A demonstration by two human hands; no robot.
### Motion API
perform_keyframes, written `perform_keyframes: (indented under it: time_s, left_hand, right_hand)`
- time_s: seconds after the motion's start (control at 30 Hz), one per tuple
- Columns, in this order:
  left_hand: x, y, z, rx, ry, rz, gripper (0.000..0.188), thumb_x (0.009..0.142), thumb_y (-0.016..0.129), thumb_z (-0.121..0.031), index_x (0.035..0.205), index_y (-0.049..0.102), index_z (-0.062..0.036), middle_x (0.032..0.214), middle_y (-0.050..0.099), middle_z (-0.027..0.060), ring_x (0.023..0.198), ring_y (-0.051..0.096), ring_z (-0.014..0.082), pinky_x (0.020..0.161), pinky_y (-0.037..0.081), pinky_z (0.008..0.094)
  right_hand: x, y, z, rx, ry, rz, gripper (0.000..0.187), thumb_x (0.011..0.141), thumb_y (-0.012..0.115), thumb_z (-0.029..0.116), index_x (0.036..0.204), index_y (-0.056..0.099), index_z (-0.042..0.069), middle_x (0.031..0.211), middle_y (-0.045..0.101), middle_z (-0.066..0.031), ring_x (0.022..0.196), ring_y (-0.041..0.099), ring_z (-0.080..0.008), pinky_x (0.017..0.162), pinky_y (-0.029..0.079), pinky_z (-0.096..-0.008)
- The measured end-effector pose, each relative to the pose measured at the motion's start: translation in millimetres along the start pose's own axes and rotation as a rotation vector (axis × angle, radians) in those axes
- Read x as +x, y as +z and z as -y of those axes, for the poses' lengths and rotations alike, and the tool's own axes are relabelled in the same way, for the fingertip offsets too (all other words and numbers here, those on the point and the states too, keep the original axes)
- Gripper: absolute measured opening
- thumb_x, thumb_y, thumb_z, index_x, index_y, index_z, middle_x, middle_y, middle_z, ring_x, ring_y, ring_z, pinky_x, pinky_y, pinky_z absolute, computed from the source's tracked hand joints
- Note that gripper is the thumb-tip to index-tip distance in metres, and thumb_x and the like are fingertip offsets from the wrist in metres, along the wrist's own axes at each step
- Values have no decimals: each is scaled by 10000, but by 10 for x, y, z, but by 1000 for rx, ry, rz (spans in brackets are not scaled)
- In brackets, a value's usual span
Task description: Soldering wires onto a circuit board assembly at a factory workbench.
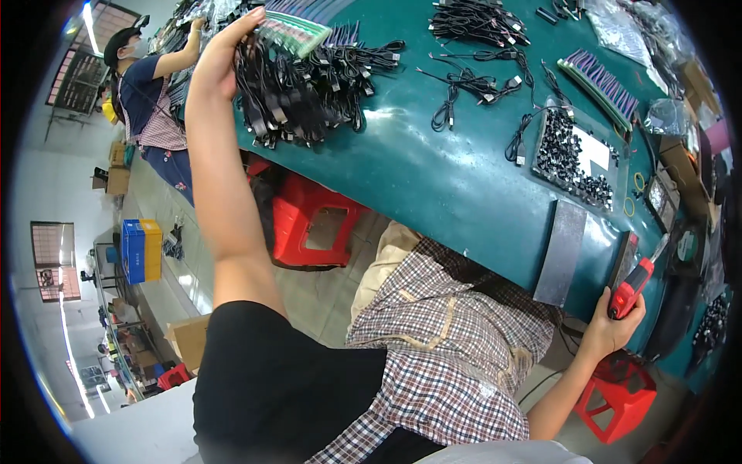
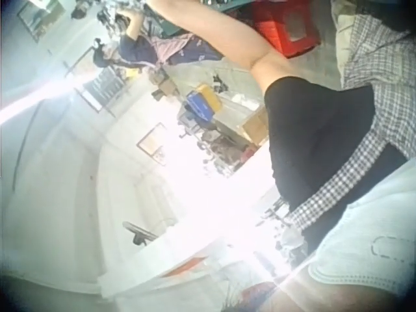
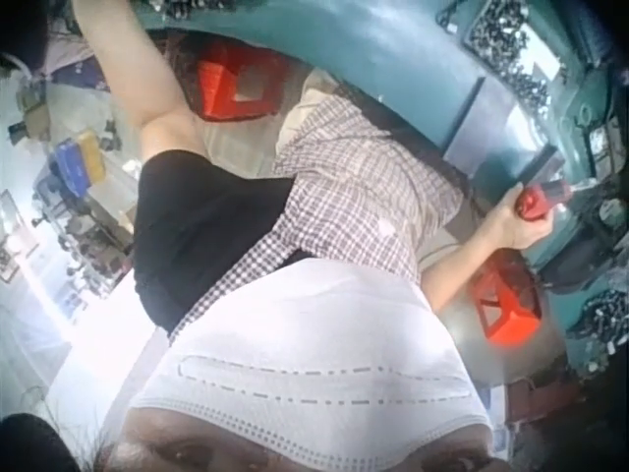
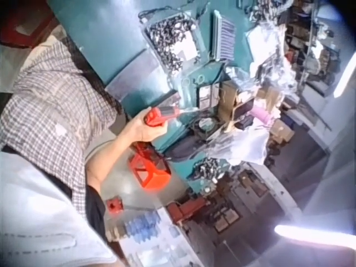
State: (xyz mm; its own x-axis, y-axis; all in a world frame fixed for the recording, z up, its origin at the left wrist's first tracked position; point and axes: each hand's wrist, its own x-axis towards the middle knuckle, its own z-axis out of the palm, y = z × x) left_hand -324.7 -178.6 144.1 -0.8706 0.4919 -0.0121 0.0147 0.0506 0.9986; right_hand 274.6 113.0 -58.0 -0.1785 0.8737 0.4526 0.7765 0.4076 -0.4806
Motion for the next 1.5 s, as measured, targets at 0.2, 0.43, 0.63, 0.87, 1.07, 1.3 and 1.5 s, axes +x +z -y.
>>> perform_keyframes:
  time_s: [0.2,0.43,0.63,0.87,1.07,1.3,1.5]
  left_hand:
    - [808,-360,387,920,-18,-378,1007,677,803,-636,1438,463,-72,1447,437,251,1291,486,358,1048,399,476]
    - [922,-1,765,1454,12,118,605,908,535,-616,1089,735,-75,1200,674,204,1097,641,391,975,448,509]
    - [295,1709,655,1441,907,-92,307,879,643,-397,1084,729,-185,1074,703,71,1036,662,277,850,523,409]
    - [-74,4225,1058,1230,887,506,286,902,612,-209,1158,697,-112,1164,679,106,1079,643,302,894,518,431]
    - [43,4969,1609,1132,1202,339,238,880,617,-203,1086,731,-173,1020,683,61,1031,639,281,857,502,433]
    - [50,4833,1261,1044,1396,108,98,739,645,-166,683,718,-130,756,659,76,719,682,258,588,519,400]
    - [-618,4275,716,720,1043,202,139,833,650,-206,769,738,-119,765,706,87,671,685,282,581,535,388]
  right_hand:
    - [-3,-22,-48,-8,34,3,518,766,817,155,1189,555,11,1119,615,-145,1013,608,-319,893,475,-397]
    - [8,-39,-9,-20,-3,-12,526,757,821,139,1185,548,1,1126,598,-153,1036,596,-334,910,467,-400]
    - [6,-35,-74,4,-23,-15,505,734,807,98,1153,539,10,1078,585,-156,982,595,-350,866,471,-408]
    - [-28,-120,-81,28,-32,-20,498,745,810,111,1150,544,-5,1054,585,-153,957,596,-328,871,467,-392]
    - [-20,-166,88,44,-42,-31,512,717,812,80,1135,528,-6,1061,569,-154,959,593,-342,870,473,-390]
    - [-16,-164,194,52,-23,-27,508,704,799,70,1133,533,11,1065,576,-142,962,599,-345,849,484,-398]
    - [-31,-144,172,68,9,-34,497,698,786,61,1127,537,22,1065,580,-129,956,603,-336,837,487,-392]
